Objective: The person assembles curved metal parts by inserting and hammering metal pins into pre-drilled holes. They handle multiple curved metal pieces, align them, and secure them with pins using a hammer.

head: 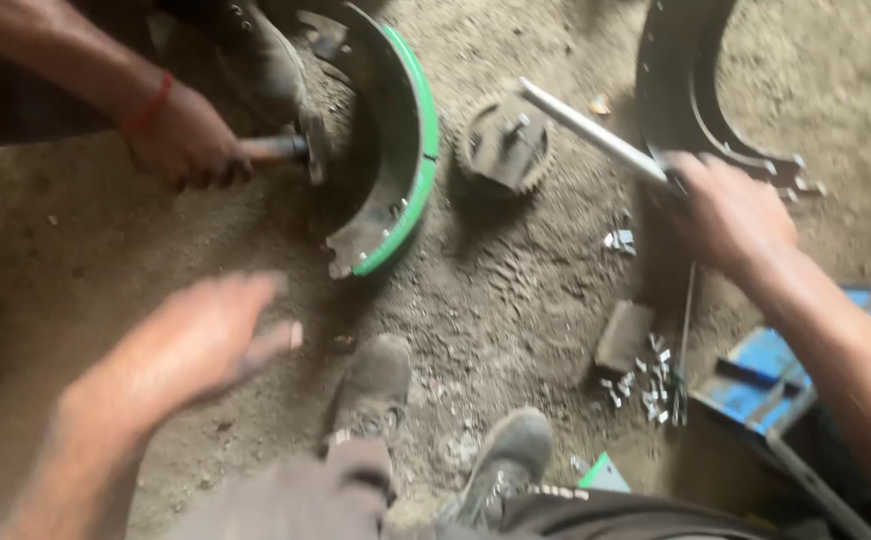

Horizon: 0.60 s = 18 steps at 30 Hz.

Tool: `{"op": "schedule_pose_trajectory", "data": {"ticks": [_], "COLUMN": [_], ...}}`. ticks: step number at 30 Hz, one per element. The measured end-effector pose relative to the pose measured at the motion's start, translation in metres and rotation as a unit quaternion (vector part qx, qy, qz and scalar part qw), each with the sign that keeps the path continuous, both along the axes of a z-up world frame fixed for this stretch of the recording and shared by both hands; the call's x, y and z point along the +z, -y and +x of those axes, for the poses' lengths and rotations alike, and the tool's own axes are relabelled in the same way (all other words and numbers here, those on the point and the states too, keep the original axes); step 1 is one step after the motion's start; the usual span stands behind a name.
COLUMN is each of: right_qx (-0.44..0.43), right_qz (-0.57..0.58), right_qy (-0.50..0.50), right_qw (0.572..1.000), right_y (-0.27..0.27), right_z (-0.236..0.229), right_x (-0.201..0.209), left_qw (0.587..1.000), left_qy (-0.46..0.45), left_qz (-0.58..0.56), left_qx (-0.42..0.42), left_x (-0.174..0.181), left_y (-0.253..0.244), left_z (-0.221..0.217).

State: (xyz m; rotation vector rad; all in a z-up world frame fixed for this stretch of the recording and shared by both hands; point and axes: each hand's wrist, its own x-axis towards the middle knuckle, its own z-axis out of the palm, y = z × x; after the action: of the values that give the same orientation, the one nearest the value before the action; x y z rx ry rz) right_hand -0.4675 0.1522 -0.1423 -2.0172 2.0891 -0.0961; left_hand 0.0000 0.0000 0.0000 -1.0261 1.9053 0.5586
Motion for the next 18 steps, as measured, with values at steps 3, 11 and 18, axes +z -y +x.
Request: {"op": "schedule_pose_trajectory", "data": {"ticks": [3,11,18], "right_qx": [-0.071,0.042,-0.036], "right_qz": [0.068,-0.065,0.001], "right_qy": [-0.037,-0.036,0.018], "right_qw": [0.994,0.996,0.999], "right_y": [0.088,0.231,0.242], "right_z": [-0.007,0.006,0.009], "right_x": [-0.064,-0.213,-0.260], "left_qw": [0.977,0.907,0.892], "left_qy": [0.024,0.042,0.080], "left_qz": [0.133,0.178,0.200], "left_qx": [0.167,0.380,0.397], "left_x": [-0.030,-0.102,-0.125], "left_y": [-0.009,-0.078,-0.084], "left_z": [0.045,0.172,0.189]}}
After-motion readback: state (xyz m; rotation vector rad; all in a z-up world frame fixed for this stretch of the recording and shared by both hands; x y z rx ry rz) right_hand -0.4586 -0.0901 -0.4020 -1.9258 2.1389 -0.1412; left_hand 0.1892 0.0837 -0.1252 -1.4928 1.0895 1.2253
